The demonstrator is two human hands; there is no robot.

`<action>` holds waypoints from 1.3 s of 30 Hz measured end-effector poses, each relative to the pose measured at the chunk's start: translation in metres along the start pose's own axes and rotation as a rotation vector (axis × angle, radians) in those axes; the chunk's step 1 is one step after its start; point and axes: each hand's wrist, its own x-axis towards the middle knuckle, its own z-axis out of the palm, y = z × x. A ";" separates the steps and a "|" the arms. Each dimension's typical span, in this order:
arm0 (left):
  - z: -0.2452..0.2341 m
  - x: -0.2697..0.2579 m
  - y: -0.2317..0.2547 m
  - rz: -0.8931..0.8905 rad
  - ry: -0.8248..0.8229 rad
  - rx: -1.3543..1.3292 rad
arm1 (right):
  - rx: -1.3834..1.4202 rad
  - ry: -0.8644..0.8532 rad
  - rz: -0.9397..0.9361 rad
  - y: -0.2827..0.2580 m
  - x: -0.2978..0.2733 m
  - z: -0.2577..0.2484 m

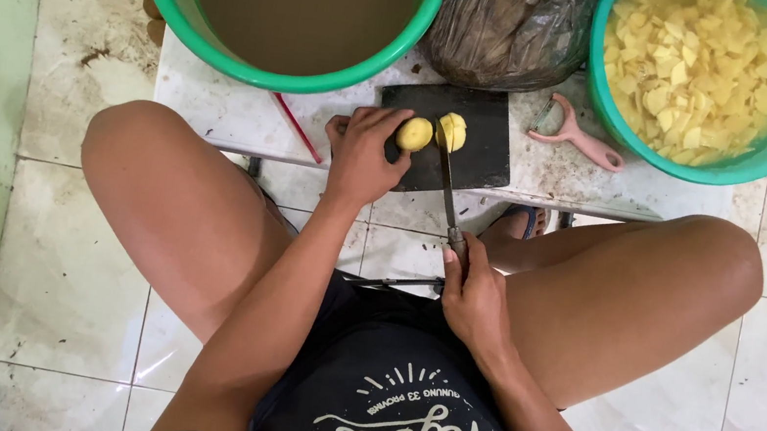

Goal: Slicing peeled potatoes into small pieces on a cutting board using a knife

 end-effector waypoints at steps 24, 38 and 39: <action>-0.012 0.000 0.000 -0.021 -0.006 -0.078 | -0.037 0.038 -0.171 0.004 0.010 0.025; 0.002 0.005 -0.020 -0.015 0.009 -0.031 | -0.136 -0.060 -0.042 -0.006 0.015 0.016; 0.004 0.006 -0.024 -0.013 0.011 -0.020 | -0.153 -0.079 -0.035 -0.010 0.015 0.014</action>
